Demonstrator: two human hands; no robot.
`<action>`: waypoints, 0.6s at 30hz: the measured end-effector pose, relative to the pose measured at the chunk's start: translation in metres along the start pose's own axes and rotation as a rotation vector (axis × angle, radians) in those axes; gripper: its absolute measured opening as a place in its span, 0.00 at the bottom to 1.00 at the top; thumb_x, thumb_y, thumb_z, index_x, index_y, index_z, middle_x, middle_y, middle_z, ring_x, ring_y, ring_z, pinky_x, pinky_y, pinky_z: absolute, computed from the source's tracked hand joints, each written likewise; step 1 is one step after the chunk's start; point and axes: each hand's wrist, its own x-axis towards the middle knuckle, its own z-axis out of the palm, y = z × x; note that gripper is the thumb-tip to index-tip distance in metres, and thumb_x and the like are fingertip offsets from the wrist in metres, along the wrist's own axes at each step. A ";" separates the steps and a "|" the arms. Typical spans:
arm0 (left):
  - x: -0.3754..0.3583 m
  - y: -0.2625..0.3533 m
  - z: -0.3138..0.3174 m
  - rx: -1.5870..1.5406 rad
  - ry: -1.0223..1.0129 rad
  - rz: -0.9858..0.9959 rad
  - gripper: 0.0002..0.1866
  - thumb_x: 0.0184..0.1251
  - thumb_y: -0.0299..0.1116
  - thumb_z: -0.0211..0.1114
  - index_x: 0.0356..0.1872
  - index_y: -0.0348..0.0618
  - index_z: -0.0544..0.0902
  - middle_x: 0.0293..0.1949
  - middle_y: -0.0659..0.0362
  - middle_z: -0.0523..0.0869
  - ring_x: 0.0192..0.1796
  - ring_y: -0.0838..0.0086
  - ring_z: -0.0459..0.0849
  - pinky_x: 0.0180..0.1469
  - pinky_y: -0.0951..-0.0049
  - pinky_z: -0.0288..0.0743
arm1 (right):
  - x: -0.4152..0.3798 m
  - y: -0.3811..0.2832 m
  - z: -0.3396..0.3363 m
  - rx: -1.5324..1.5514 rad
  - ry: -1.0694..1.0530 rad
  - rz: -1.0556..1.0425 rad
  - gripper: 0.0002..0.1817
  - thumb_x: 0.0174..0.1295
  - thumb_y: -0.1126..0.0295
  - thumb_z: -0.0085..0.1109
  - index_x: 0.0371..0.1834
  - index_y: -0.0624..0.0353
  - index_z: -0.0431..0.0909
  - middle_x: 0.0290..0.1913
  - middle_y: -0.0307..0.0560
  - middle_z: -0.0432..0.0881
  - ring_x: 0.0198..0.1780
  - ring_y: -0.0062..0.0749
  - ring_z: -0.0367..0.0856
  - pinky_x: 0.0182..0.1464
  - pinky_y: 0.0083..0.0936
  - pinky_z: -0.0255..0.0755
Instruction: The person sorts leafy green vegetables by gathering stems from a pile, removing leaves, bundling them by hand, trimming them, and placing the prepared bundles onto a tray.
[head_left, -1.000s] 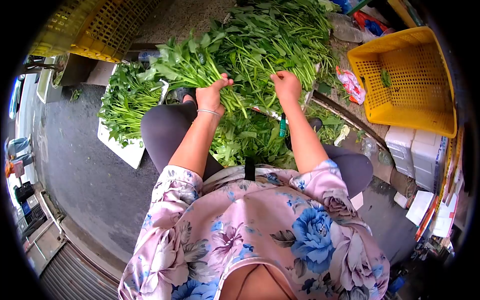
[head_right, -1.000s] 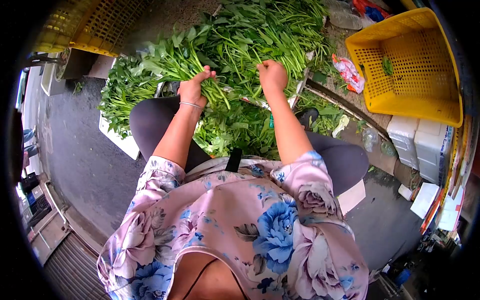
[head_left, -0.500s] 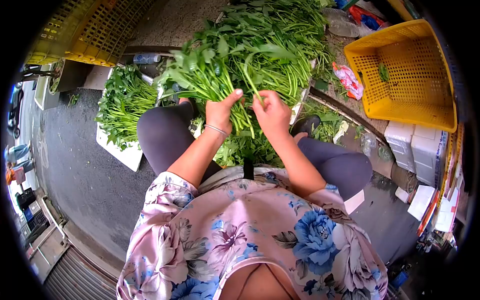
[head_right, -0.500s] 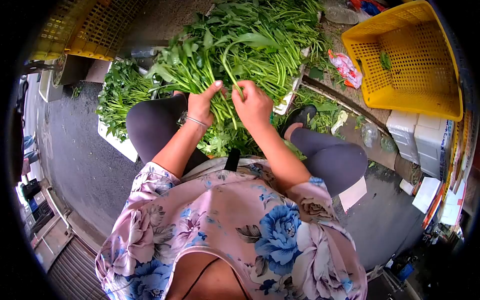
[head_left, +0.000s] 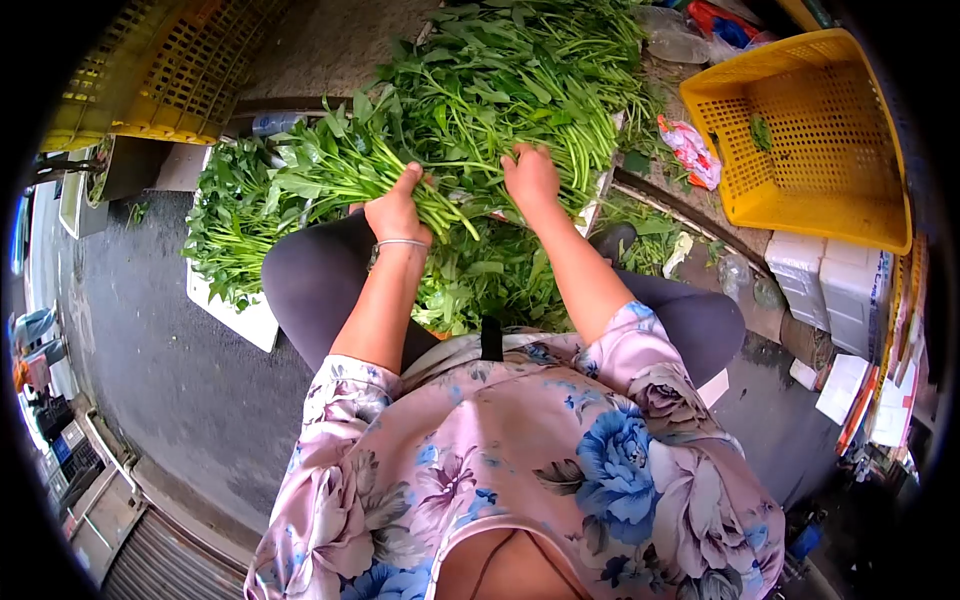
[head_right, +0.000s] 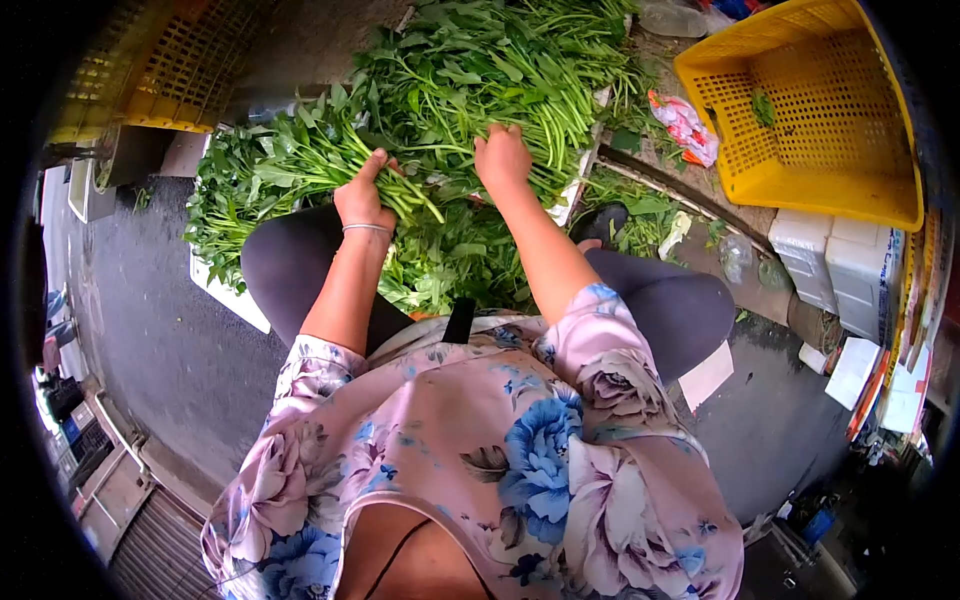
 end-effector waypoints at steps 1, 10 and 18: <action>-0.001 -0.001 0.003 -0.005 -0.005 0.034 0.06 0.51 0.18 0.61 0.31 0.36 0.75 0.26 0.55 0.80 0.25 0.69 0.79 0.27 0.71 0.75 | 0.002 0.001 0.001 -0.127 -0.065 0.070 0.14 0.53 0.57 0.58 0.37 0.54 0.78 0.30 0.46 0.77 0.34 0.40 0.77 0.35 0.35 0.71; -0.018 -0.006 0.021 0.146 -0.244 -0.078 0.11 0.50 0.21 0.65 0.35 0.38 0.75 0.31 0.58 0.81 0.28 0.71 0.79 0.30 0.72 0.75 | -0.044 -0.029 -0.066 0.495 -0.044 -0.001 0.12 0.50 0.63 0.61 0.33 0.60 0.80 0.23 0.45 0.80 0.23 0.31 0.78 0.29 0.22 0.70; -0.017 -0.025 0.014 0.225 -0.405 -0.182 0.14 0.45 0.18 0.66 0.37 0.37 0.76 0.32 0.58 0.81 0.31 0.71 0.80 0.36 0.72 0.74 | -0.085 -0.011 -0.065 0.640 -0.261 0.051 0.11 0.51 0.65 0.61 0.32 0.61 0.80 0.21 0.44 0.79 0.20 0.22 0.73 0.25 0.19 0.67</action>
